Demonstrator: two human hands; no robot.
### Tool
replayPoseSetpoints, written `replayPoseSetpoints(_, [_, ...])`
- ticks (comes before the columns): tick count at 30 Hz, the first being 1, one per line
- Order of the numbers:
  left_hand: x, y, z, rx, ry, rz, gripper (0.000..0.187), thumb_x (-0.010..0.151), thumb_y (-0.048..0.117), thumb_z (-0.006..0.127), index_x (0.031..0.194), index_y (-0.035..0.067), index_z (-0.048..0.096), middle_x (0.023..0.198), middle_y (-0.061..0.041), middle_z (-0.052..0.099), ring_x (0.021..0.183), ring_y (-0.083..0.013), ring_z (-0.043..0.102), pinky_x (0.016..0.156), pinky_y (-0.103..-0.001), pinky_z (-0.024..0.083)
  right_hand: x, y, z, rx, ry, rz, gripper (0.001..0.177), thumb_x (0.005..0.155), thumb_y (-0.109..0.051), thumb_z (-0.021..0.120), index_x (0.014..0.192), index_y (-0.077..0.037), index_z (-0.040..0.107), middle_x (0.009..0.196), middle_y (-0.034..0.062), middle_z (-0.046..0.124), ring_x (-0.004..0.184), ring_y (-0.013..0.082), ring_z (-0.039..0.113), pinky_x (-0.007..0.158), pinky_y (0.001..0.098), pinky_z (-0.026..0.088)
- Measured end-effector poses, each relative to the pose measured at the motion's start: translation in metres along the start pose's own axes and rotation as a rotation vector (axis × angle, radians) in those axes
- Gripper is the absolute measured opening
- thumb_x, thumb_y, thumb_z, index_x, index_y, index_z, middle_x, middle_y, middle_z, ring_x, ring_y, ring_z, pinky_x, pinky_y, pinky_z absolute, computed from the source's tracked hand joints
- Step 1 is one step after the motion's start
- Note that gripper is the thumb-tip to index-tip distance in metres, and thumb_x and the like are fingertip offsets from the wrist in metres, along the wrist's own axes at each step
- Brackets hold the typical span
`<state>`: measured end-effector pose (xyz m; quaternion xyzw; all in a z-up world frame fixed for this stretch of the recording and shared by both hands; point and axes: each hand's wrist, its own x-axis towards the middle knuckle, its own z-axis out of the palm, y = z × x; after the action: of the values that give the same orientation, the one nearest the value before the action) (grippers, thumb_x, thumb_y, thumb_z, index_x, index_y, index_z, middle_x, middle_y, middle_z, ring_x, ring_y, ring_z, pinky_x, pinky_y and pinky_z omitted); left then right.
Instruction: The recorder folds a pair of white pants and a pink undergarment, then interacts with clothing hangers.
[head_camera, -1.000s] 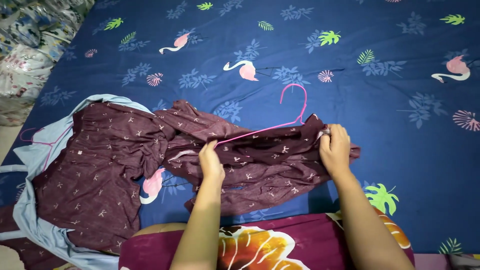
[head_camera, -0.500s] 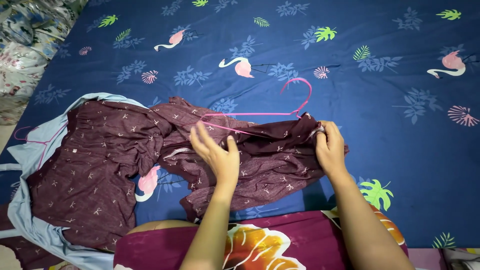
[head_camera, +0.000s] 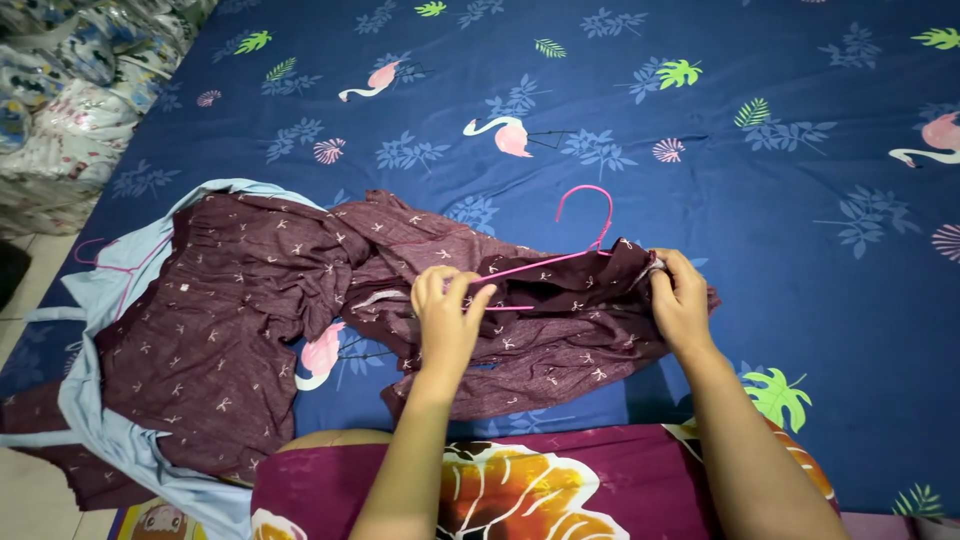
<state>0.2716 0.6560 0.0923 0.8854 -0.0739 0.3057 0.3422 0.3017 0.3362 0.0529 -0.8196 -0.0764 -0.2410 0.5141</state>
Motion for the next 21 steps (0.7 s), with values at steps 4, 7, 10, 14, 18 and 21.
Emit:
replayPoseSetpoints(4, [-0.007, 0.013, 0.004, 0.077, -0.064, 0.104, 0.019, 0.090, 0.028, 0.075, 0.101, 0.012, 0.076, 0.095, -0.005, 0.061, 0.104, -0.0265, 0.055, 0.102, -0.049, 0.038, -0.006, -0.004, 0.012, 0.035, -0.037, 0.033, 0.021, 0.098, -0.002, 0.053, 0.115, 0.003, 0.064, 0.104, 0.0129, 0.069, 0.099, 0.0232, 0.066, 0.091, 0.0315, 0.050])
replayPoseSetpoints(7, [-0.010, 0.009, 0.015, -0.012, -0.084, 0.015, 0.016, 0.093, 0.027, 0.074, 0.101, 0.013, 0.077, 0.092, -0.003, 0.060, 0.100, -0.0244, 0.055, 0.096, -0.044, 0.040, -0.006, -0.016, 0.016, -0.002, -0.067, -0.032, 0.023, 0.097, -0.002, 0.054, 0.116, 0.003, 0.065, 0.106, 0.0155, 0.069, 0.102, 0.0263, 0.067, 0.093, 0.0329, 0.050])
replayPoseSetpoints(10, [-0.008, 0.006, 0.011, -0.030, -0.032, -0.043, 0.015, 0.092, 0.027, 0.074, 0.099, 0.013, 0.078, 0.088, -0.003, 0.059, 0.096, -0.0242, 0.054, 0.093, -0.044, 0.038, -0.006, 0.001, 0.011, -0.096, 0.002, -0.023, 0.023, 0.099, -0.004, 0.056, 0.118, 0.002, 0.066, 0.109, 0.0180, 0.069, 0.105, 0.0302, 0.068, 0.094, 0.0351, 0.050])
replayPoseSetpoints(14, [-0.001, -0.006, -0.015, 0.016, 0.018, -0.042, 0.015, 0.092, 0.025, 0.075, 0.099, 0.013, 0.080, 0.086, -0.003, 0.058, 0.094, -0.0240, 0.054, 0.090, -0.043, 0.037, -0.008, 0.065, -0.001, -0.324, 0.169, 0.236, 0.026, 0.100, -0.008, 0.057, 0.120, -0.001, 0.071, 0.120, 0.0210, 0.069, 0.113, 0.0366, 0.066, 0.101, 0.0427, 0.050])
replayPoseSetpoints(18, [-0.009, -0.024, -0.054, 0.055, 0.045, -0.005, 0.013, 0.092, 0.024, 0.075, 0.099, 0.013, 0.078, 0.087, -0.002, 0.059, 0.096, -0.0230, 0.055, 0.090, -0.042, 0.036, -0.006, 0.050, 0.006, -0.569, 0.089, 0.193, 0.027, 0.093, -0.007, 0.061, 0.117, -0.004, 0.073, 0.124, 0.0236, 0.066, 0.121, 0.0426, 0.059, 0.105, 0.0491, 0.045])
replayPoseSetpoints(21, [-0.017, -0.032, -0.080, 0.082, 0.059, 0.010, 0.014, 0.091, 0.024, 0.075, 0.098, 0.013, 0.078, 0.087, -0.002, 0.057, 0.096, -0.0228, 0.054, 0.091, -0.041, 0.036, 0.000, -0.009, 0.017, -0.538, 0.187, -0.154, 0.045, 0.092, -0.007, 0.061, 0.137, -0.001, 0.065, 0.140, 0.0290, 0.058, 0.133, 0.0453, 0.049, 0.112, 0.0512, 0.037])
